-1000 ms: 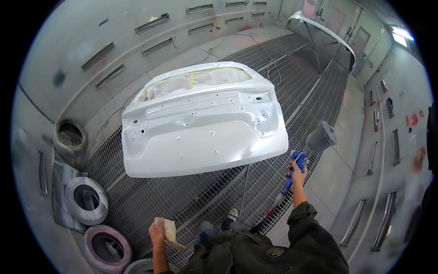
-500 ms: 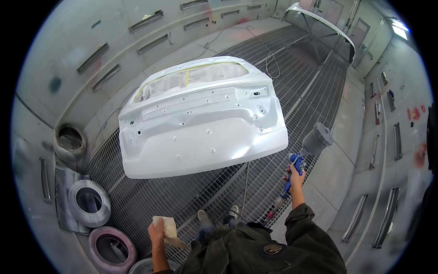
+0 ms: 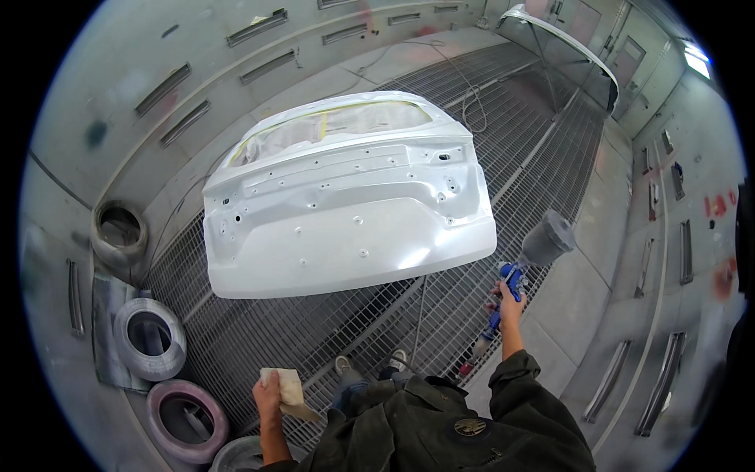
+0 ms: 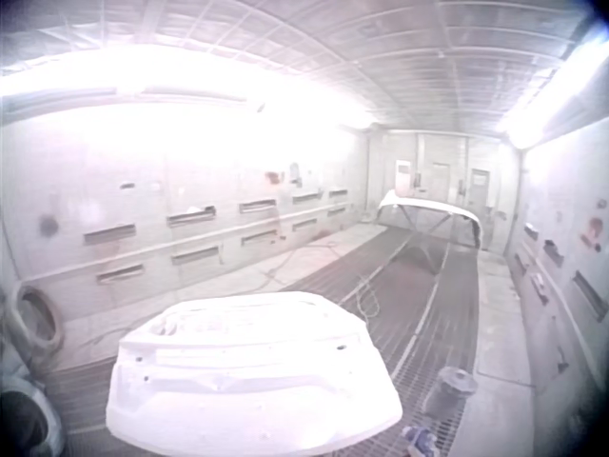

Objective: The person sprays white paint onto a car hood and a front bumper using a spray gun. They wipe the surfaces with a cloth between coats and inspect the finish by hand.

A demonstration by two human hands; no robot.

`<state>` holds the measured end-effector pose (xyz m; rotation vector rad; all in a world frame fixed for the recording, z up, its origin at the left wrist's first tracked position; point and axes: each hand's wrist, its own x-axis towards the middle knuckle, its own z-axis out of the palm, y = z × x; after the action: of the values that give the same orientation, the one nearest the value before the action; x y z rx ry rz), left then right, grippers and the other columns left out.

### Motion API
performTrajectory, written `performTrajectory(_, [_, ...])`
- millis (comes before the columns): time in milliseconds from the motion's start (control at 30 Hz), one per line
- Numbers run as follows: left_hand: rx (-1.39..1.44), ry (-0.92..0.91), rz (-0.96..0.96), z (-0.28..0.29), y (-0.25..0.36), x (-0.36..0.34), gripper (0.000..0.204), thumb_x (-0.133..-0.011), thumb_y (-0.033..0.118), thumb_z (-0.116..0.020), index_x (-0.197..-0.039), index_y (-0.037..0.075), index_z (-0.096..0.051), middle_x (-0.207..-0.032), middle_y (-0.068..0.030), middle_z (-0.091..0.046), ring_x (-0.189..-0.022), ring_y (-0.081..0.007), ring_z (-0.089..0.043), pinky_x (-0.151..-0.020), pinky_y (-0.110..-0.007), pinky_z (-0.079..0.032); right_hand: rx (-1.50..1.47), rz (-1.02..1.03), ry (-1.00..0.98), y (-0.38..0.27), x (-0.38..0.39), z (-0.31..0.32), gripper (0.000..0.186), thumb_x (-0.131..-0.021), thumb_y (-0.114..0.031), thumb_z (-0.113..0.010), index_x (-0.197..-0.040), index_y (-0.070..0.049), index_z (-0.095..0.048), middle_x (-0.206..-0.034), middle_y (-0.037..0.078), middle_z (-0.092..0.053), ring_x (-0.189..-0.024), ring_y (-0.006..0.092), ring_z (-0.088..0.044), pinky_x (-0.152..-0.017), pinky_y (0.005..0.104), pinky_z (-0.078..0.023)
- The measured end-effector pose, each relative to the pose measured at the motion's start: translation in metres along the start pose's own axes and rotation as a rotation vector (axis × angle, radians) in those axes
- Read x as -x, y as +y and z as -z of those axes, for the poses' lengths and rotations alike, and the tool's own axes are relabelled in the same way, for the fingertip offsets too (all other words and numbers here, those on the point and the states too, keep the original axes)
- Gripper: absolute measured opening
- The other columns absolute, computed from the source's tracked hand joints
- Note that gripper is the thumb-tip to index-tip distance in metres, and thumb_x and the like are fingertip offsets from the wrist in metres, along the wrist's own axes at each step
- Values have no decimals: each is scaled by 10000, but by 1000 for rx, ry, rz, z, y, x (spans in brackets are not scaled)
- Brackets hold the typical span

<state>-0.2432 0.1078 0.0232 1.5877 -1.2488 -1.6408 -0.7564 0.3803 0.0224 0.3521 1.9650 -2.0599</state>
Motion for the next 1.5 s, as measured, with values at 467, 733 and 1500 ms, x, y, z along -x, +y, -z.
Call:
performTrajectory(467, [-34,128,7,-2,-6,15,259,-913,262,-646,-888,5,-663,-790,-14,-652,-688,-94,-588,-620,-273,-476,41,54,-14,-2,-20,10,342,-882,-177,-659,-1123,-51,-451,-967,91,-665,-788,166,-626,-480,329,-519])
performTrajectory(733, [39,174,19,2,-13,30,260,-902,257,-666,-910,-3,-677,-804,-22,-664,-701,-93,-599,-633,-272,-487,63,83,-54,-5,-31,7,326,-894,-192,-648,-1115,-33,-468,-932,77,-658,-782,170,-629,-470,325,-505])
performTrajectory(1500, [115,284,35,40,-54,30,246,-909,239,-651,-913,-6,-661,-814,-31,-663,-700,-107,-604,-632,-278,-485,141,64,-169,-13,-11,-48,366,-879,-156,-646,-1176,-44,-462,-985,79,-654,-801,151,-624,-476,317,-522])
